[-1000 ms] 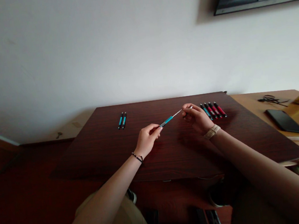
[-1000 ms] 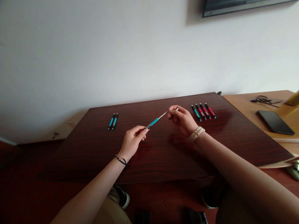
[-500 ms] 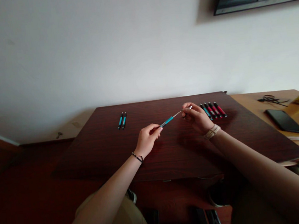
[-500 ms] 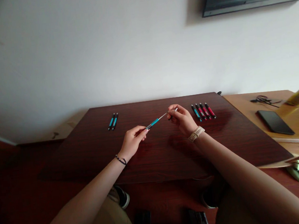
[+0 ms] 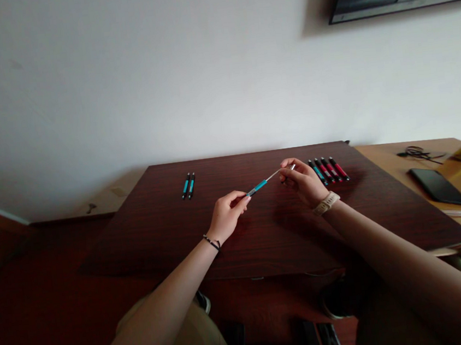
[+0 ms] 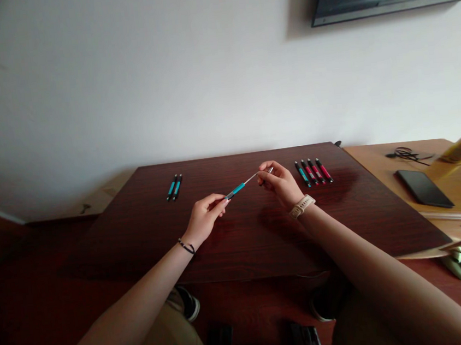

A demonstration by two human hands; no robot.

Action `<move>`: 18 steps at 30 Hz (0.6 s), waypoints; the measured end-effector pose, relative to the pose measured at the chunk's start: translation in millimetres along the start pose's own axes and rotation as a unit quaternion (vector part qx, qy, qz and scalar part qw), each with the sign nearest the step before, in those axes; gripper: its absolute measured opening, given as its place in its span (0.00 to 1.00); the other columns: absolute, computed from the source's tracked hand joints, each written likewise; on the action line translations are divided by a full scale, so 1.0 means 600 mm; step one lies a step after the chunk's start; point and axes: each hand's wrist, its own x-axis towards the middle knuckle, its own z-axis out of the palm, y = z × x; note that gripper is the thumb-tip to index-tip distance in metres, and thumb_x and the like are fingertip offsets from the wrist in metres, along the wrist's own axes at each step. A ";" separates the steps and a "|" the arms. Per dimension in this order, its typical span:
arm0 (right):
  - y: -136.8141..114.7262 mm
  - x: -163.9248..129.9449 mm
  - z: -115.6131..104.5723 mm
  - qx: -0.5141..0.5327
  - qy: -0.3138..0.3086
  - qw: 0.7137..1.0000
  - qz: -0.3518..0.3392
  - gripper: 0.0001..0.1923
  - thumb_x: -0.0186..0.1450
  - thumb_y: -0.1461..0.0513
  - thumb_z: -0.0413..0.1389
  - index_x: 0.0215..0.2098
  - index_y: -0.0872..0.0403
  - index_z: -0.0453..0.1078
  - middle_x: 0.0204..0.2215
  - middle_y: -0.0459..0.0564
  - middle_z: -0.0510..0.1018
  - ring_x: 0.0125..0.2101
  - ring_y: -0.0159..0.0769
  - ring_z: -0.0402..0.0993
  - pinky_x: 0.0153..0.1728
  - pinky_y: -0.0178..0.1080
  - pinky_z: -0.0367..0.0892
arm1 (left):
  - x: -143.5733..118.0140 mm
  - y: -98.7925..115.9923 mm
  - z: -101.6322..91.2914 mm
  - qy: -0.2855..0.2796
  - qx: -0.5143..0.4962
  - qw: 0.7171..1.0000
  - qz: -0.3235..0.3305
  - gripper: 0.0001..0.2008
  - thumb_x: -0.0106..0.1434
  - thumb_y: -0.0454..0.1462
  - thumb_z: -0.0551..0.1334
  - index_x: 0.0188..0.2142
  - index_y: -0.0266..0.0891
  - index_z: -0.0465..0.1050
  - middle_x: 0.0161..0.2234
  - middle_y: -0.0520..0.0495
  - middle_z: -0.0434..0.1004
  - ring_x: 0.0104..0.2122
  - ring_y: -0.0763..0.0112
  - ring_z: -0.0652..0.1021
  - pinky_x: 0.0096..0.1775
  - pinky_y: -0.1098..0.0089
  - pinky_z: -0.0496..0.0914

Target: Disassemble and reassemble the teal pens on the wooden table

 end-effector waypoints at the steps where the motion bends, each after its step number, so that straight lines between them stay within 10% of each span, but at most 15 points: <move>1: -0.001 -0.001 0.001 0.002 0.000 1.000 -0.002 0.17 0.59 0.53 0.68 0.40 0.49 0.68 0.25 0.42 0.73 0.21 0.28 0.59 0.22 0.33 0.53 | 0.000 0.000 0.000 0.001 0.000 1.000 -0.001 0.16 0.69 0.49 0.64 0.41 0.38 0.80 0.28 0.49 0.77 0.28 0.71 0.76 0.33 0.71 0.70; 18: -0.003 -0.001 -0.002 0.004 0.010 1.000 -0.019 0.15 0.60 0.55 0.66 0.40 0.48 0.69 0.25 0.41 0.71 0.21 0.29 0.58 0.22 0.34 0.52 | 0.000 0.000 -0.002 0.001 -0.003 1.000 0.000 0.16 0.69 0.49 0.64 0.41 0.38 0.80 0.29 0.50 0.77 0.28 0.71 0.76 0.34 0.71 0.70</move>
